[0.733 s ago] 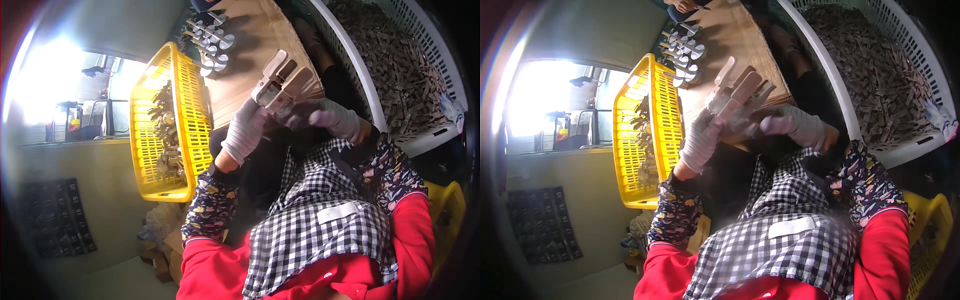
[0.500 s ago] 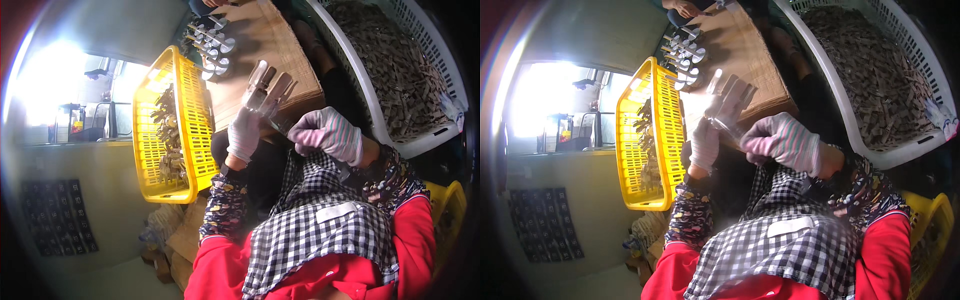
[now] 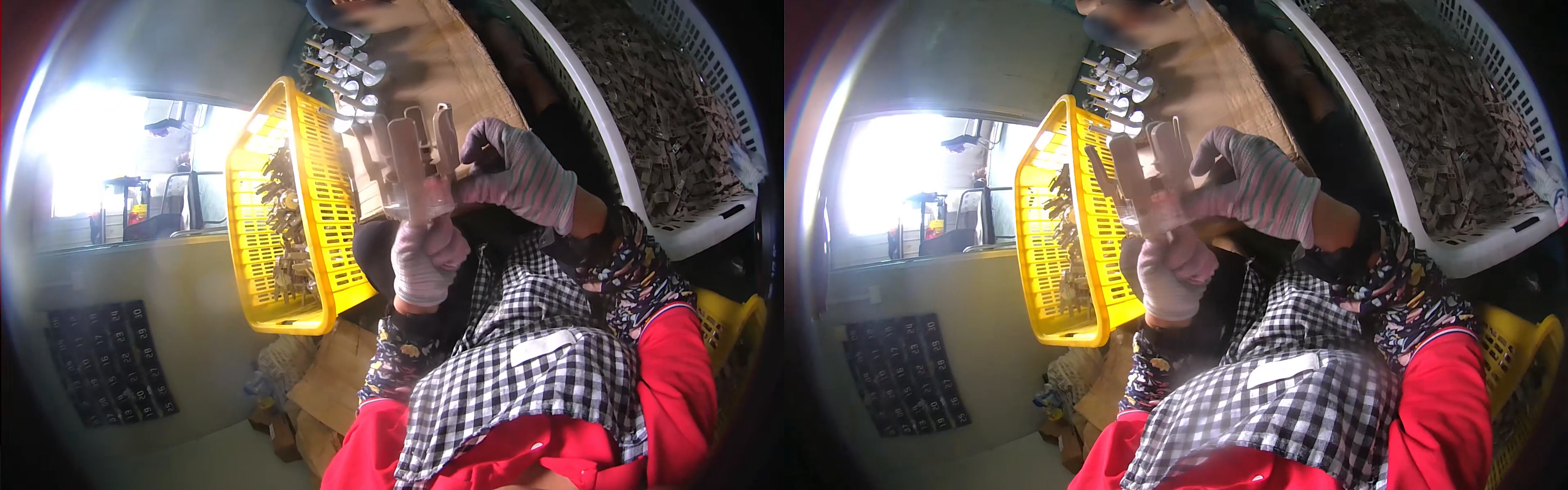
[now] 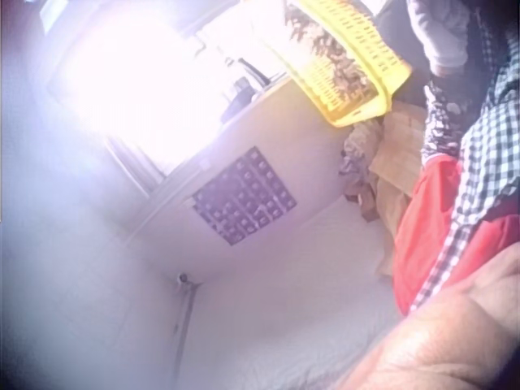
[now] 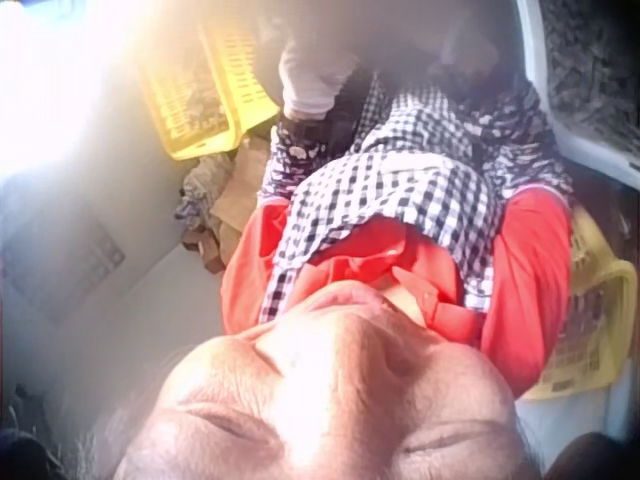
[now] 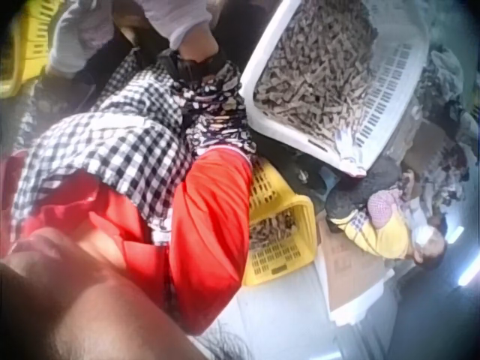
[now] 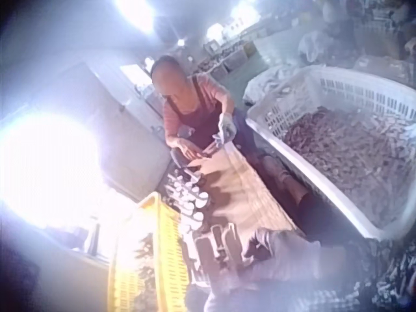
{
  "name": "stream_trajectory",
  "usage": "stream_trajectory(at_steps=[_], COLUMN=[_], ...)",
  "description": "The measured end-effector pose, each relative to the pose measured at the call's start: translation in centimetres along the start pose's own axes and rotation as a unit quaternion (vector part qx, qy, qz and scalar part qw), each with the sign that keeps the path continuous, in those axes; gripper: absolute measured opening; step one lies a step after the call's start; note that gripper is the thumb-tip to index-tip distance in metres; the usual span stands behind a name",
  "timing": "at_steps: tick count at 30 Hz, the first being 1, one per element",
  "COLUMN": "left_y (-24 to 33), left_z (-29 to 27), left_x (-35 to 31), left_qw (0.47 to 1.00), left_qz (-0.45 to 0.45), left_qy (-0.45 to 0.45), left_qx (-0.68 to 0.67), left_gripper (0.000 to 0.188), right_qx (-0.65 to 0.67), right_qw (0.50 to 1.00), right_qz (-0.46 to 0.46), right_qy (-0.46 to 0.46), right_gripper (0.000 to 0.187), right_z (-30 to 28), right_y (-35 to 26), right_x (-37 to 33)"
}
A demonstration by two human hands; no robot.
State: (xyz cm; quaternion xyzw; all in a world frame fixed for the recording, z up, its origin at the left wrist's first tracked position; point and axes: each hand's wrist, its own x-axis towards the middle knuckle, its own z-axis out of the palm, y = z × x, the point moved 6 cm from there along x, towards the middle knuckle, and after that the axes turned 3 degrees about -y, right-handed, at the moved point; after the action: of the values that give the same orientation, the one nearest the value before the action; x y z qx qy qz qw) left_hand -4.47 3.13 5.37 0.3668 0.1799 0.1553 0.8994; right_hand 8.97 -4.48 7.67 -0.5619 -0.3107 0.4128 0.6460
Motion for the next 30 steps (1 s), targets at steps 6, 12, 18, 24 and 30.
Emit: stream_trajectory(at_steps=[6,12,18,24,30], left_y=[-0.5,4.2,0.3,-1.8,1.4], left_z=[0.8,-1.9,1.7,5.3,1.1], left_x=[0.4,1.9,2.0,0.9,4.6], left_qw=[0.997,0.834,0.89,0.973,0.916], left_qz=[-0.052,0.349,0.264,-0.121,0.073], left_qy=[-0.055,0.156,0.08,-0.18,-0.092], left_qx=[-0.018,0.398,0.364,-0.085,0.384], left_gripper=[0.032,0.028,0.034,0.033,0.074], right_qx=[-0.16,-0.234,0.293,0.453,-0.09], right_qw=[0.985,0.932,0.953,0.832,0.98], right_qz=[-0.052,-0.256,-0.028,-0.053,-0.175], right_qy=[0.033,0.106,-0.07,-0.315,0.016], right_gripper=[0.056,0.055,0.062,0.062,0.064], right_z=[-2.0,2.0,2.9,2.1,0.9], right_y=[-2.1,-2.1,-2.4,4.0,-3.2], right_x=[0.7,-0.9,0.0,2.4,1.2])
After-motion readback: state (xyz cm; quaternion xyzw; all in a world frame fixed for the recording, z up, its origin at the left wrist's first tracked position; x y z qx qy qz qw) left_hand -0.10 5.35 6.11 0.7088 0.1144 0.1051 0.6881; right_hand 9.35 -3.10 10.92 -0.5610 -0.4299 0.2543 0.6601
